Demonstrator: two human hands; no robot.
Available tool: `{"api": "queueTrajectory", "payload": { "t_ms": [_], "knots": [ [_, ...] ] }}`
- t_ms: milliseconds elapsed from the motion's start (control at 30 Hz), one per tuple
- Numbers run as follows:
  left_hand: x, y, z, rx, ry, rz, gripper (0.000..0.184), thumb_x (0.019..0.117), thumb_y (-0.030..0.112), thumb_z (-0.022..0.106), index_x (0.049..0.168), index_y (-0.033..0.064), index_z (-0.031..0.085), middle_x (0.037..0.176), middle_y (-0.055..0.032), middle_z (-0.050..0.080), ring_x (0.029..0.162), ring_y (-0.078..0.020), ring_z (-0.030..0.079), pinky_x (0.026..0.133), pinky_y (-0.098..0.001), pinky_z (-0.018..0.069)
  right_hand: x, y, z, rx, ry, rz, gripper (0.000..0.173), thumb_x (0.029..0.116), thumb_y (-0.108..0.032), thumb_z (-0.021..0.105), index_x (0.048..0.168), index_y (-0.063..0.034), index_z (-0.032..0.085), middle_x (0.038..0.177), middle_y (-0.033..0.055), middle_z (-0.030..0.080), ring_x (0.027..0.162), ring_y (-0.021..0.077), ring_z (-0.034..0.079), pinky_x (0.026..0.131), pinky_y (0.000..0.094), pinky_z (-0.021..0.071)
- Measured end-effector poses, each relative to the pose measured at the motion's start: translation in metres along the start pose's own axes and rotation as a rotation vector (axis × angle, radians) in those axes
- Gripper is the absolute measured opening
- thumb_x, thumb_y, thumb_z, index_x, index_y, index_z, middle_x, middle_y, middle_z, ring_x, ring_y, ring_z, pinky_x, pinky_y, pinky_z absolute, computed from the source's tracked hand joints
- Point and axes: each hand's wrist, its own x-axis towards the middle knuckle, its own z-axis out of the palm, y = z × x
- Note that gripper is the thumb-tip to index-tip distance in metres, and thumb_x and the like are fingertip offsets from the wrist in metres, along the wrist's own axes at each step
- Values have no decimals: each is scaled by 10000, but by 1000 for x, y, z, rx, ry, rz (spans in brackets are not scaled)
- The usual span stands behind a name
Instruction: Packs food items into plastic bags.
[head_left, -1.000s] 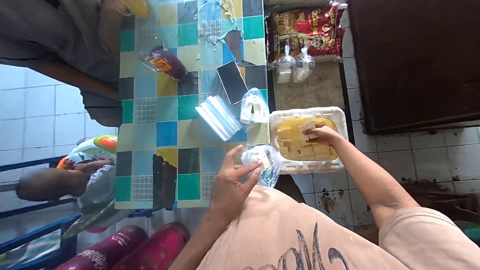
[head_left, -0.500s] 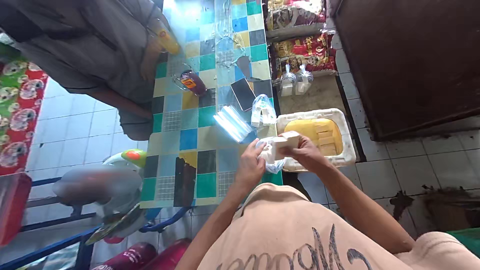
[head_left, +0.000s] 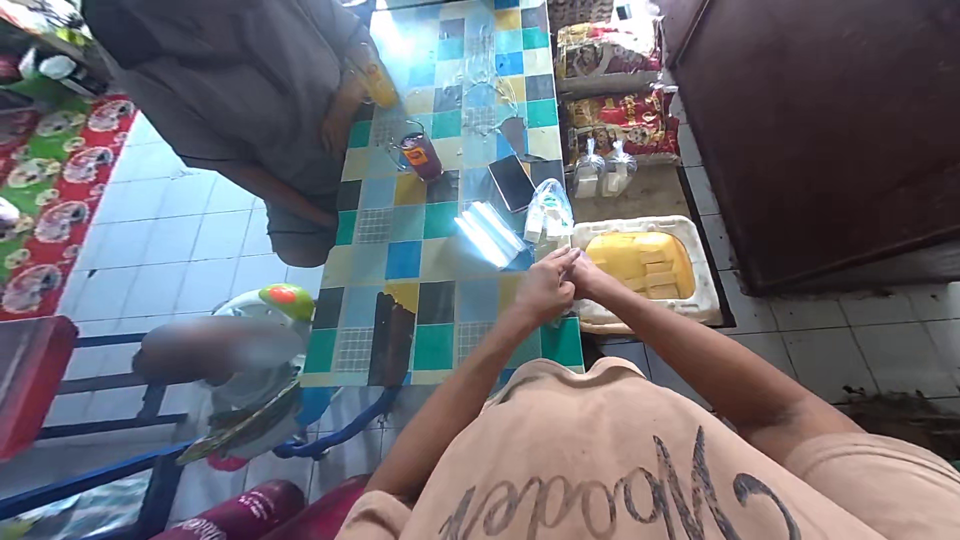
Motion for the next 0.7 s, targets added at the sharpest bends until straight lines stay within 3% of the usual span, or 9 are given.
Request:
{"api": "queueTrajectory", "payload": {
  "t_ms": [100, 167, 233, 300, 400, 533, 633, 700],
  "knots": [
    [-16, 51, -25, -161, -71, -94, 558, 940, -93, 547, 1485, 7, 490, 1533, -169, 479, 1114, -260, 675, 861, -421, 584, 7, 13, 11, 323, 44, 117, 383, 992, -150, 662, 1256, 122, 611, 1267, 311, 628, 1223, 423, 597, 1063, 570, 432],
    [-20, 53, -29, -294, -82, -131, 579, 965, -65, 560, 1522, 37, 443, 1511, -172, 483, 880, -203, 711, 740, -361, 610, 9, 27, 29, 638, 111, 137, 316, 1016, -120, 619, 1230, 113, 622, 1213, 273, 651, 1139, 340, 630, 1022, 503, 469],
    [-23, 45, -33, -411, -78, -188, 567, 1020, 58, 592, 1553, 117, 408, 1491, -150, 491, 717, -167, 694, 655, -334, 611, 7, 30, 39, 869, 160, 151, 263, 1032, -96, 567, 1195, 101, 629, 1138, 224, 660, 1025, 247, 640, 943, 429, 510],
    [-29, 39, -40, -458, -33, -250, 545, 1066, 231, 552, 1576, 177, 369, 1548, -117, 456, 707, -173, 704, 625, -342, 617, 8, 25, 42, 855, 132, 210, 258, 1029, -82, 560, 1197, 106, 613, 1128, 232, 636, 1016, 265, 615, 927, 445, 501],
    [-46, 22, -42, -440, 106, -328, 512, 1097, 387, 431, 1563, 183, 369, 1457, -118, 520, 704, -197, 681, 609, -368, 600, 6, 14, 49, 715, 107, 232, 357, 996, -158, 667, 1252, 88, 625, 1231, 275, 642, 1142, 366, 620, 1003, 534, 485],
    [-55, -7, -23, -417, 112, -544, 332, 1091, 196, 476, 1350, -9, 517, 1204, -179, 599, 828, -208, 649, 764, -370, 561, -9, 8, 54, 912, 143, 205, 363, 1013, -107, 644, 1321, 68, 563, 1224, 243, 619, 1085, 299, 602, 966, 462, 492],
    [-59, -16, -6, -463, 26, -661, 324, 1069, 109, 500, 1354, -43, 503, 1225, -203, 599, 924, -214, 662, 822, -352, 555, 8, 25, 71, 965, 140, 216, 354, 1001, -165, 672, 1274, 49, 599, 1141, 224, 644, 990, 284, 627, 892, 468, 523],
    [-62, -16, 0, -484, 12, -682, 337, 1065, 100, 501, 1365, -53, 481, 1241, -203, 593, 918, -190, 670, 815, -323, 563, 13, 28, 74, 936, 113, 256, 355, 998, -185, 676, 1267, 39, 619, 1149, 233, 661, 1031, 315, 646, 926, 503, 524]
  ]
}}
